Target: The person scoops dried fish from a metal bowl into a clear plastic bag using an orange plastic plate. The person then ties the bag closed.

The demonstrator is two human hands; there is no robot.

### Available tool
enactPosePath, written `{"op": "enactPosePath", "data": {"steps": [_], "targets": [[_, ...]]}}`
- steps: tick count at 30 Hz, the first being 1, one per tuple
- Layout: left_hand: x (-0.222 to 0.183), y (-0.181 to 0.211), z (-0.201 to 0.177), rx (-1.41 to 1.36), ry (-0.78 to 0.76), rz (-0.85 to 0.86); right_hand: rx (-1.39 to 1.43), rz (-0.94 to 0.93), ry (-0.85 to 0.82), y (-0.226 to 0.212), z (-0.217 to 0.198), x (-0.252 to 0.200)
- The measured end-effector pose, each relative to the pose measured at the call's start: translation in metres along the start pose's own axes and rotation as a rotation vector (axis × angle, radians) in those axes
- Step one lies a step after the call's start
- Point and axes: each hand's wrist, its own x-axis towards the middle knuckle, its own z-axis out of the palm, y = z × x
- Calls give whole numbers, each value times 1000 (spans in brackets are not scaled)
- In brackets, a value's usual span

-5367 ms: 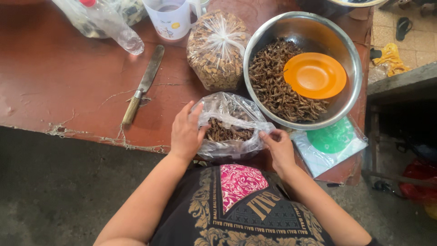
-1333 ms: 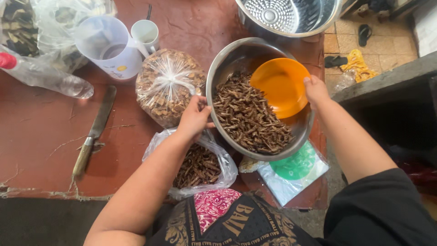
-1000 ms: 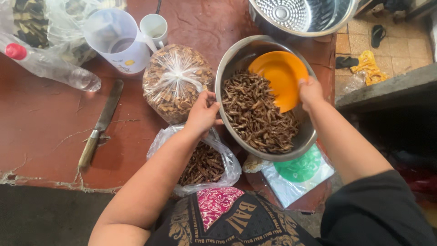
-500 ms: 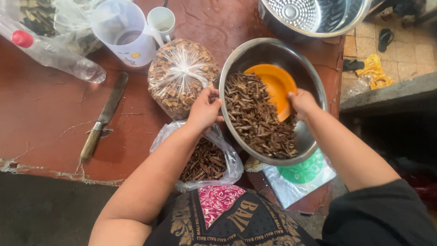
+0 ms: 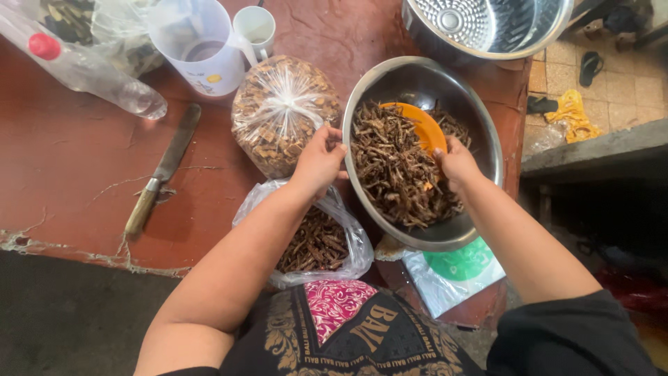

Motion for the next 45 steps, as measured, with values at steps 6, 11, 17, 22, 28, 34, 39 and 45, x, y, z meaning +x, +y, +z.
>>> {"op": "enactPosePath", "data": {"steps": [6, 11, 17, 22, 28, 34, 39, 45], "targets": [[2, -1, -2, 57, 20, -6, 159, 201, -39, -7, 4, -9], [9, -12, -12, 125, 34, -25, 210, 164, -40, 2, -3, -5], [24, -40, -31, 192, 103, -46, 315, 225, 14, 2, -18, -13], [27, -48, -39, 427, 145, 101, 312, 215, 70, 0, -29, -26], [-12, -7, -41, 786, 81, 322, 444, 152, 91, 25, -36, -28], [-110, 34, -69, 908, 177, 581, 515, 95, 87, 65, -48, -20], [-172, 15, -112, 943, 372, 561, 466, 92, 156, 63, -52, -36], [-195, -34, -137, 871, 442, 239, 449, 104, 94, 14, -39, -81]]}}
